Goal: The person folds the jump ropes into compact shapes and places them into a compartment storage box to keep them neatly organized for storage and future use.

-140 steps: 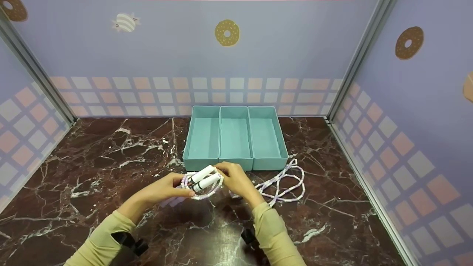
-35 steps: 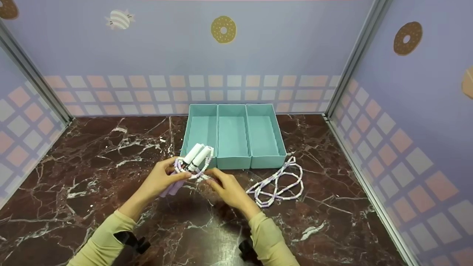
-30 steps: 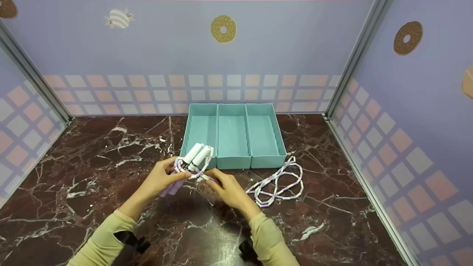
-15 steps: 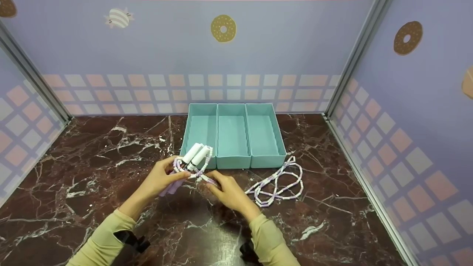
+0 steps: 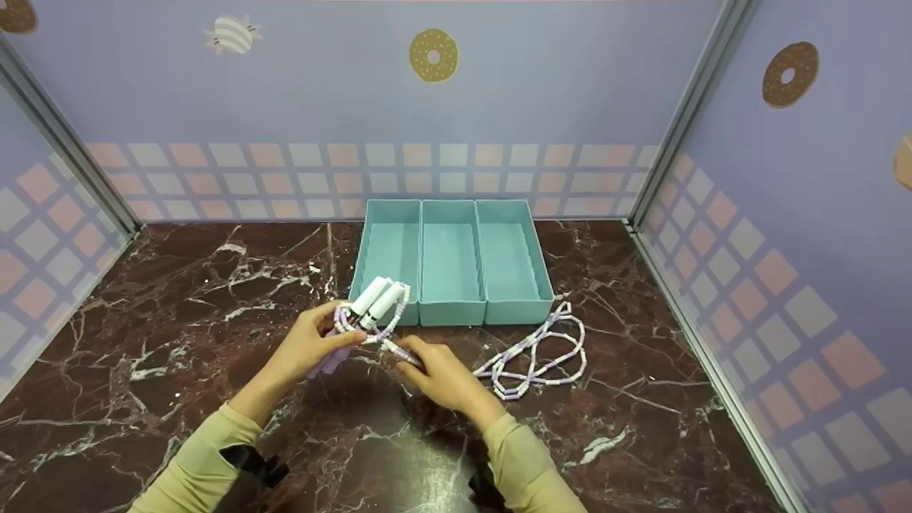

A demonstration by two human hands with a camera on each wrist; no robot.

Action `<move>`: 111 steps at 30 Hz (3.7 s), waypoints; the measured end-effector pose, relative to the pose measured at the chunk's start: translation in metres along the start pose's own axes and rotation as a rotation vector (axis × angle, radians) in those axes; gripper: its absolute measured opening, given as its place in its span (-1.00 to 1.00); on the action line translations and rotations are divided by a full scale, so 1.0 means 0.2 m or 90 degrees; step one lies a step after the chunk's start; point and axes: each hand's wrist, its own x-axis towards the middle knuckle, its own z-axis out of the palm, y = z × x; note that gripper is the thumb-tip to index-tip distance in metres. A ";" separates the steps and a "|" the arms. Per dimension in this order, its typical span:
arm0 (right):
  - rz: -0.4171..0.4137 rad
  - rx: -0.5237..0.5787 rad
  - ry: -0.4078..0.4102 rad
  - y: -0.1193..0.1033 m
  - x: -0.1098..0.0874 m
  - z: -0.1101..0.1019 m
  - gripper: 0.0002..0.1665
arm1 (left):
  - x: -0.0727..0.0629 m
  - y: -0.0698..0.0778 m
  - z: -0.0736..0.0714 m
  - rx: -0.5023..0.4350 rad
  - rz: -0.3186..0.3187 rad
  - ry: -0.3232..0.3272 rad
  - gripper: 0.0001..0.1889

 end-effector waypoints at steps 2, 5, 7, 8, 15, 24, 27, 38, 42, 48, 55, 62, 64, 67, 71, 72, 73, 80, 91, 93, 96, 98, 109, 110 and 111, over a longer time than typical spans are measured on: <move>0.001 -0.006 -0.007 -0.01 0.00 0.00 -0.76 | 0.00 0.00 0.00 0.018 0.003 0.012 -0.55; -0.005 -0.012 -0.020 -0.01 -0.01 0.00 -0.76 | 0.00 0.00 0.00 0.047 0.010 0.025 -0.56; -0.009 -0.021 -0.030 -0.01 -0.02 -0.01 -0.76 | 0.00 0.00 0.00 0.061 0.013 0.029 -0.58; -0.011 -0.026 -0.036 -0.01 -0.02 -0.01 -0.76 | 0.00 0.00 0.00 0.065 0.015 0.029 -0.59; -0.020 -0.063 -0.074 -0.03 -0.03 -0.03 -0.75 | 0.00 0.00 -0.01 0.072 0.014 0.020 -0.62; -0.056 -0.122 -0.099 -0.06 -0.04 -0.06 -0.71 | -0.01 0.01 -0.01 0.102 0.004 0.017 -0.56; -0.051 -0.134 -0.105 -0.08 -0.04 -0.07 -0.71 | -0.02 0.01 -0.01 0.124 0.007 0.021 -0.55; -0.073 -0.138 -0.120 -0.12 -0.06 -0.11 -0.76 | -0.02 0.00 -0.02 0.139 0.015 0.021 -0.57; -0.080 -0.134 -0.123 -0.12 -0.06 -0.13 -0.79 | -0.02 0.00 -0.01 0.150 0.013 0.013 -0.61; -0.109 -0.104 -0.128 -0.12 -0.06 -0.16 -0.85 | -0.03 -0.01 0.01 0.173 0.000 -0.008 -0.66; -0.097 -0.082 -0.148 -0.12 -0.08 -0.18 -0.75 | -0.04 -0.02 0.02 0.201 0.028 -0.021 -0.66; -0.092 -0.062 -0.187 -0.13 -0.08 -0.21 -0.76 | -0.05 -0.01 0.02 0.218 0.040 -0.024 -0.60; -0.099 -0.051 -0.198 -0.13 -0.08 -0.22 -0.79 | -0.05 -0.01 0.02 0.218 0.046 -0.026 -0.63; -0.111 -0.040 -0.217 -0.14 -0.08 -0.23 -0.81 | -0.05 -0.02 0.02 0.218 0.051 -0.028 -0.67; -0.128 -0.041 -0.240 -0.16 -0.07 -0.25 -0.81 | -0.05 -0.02 0.01 0.219 0.043 -0.036 -0.70; -0.131 -0.043 -0.246 -0.16 -0.07 -0.25 -0.81 | -0.05 -0.02 0.01 0.219 0.040 -0.039 -0.71; -0.134 -0.048 -0.251 -0.16 -0.07 -0.25 -0.80 | -0.05 -0.01 0.01 0.220 0.040 -0.042 -0.71; -0.149 -0.075 -0.309 -0.18 -0.05 -0.30 -0.72 | -0.06 -0.01 0.01 0.241 0.042 -0.050 -0.75; -0.175 -0.077 -0.401 -0.22 0.00 -0.36 -0.87 | -0.07 -0.02 0.01 0.251 0.019 -0.056 -0.72; -0.179 -0.085 -0.404 -0.24 0.01 -0.37 -0.89 | -0.07 -0.03 0.01 0.254 0.019 -0.064 -0.73; -0.193 -0.092 -0.401 -0.24 0.02 -0.38 -0.90 | -0.07 -0.04 0.02 0.270 0.028 -0.071 -0.74; -0.208 -0.098 -0.399 -0.25 0.03 -0.39 -0.89 | -0.07 -0.03 0.02 0.280 0.030 -0.078 -0.76; -0.247 -0.157 -0.375 -0.29 0.11 -0.44 -0.84 | -0.07 -0.01 0.04 0.286 0.003 -0.107 -0.66; -0.250 -0.163 -0.374 -0.30 0.12 -0.44 -0.84 | -0.07 -0.01 0.04 0.285 0.000 -0.110 -0.64; -0.255 -0.168 -0.373 -0.30 0.12 -0.44 -0.84 | -0.07 -0.01 0.04 0.282 -0.004 -0.114 -0.63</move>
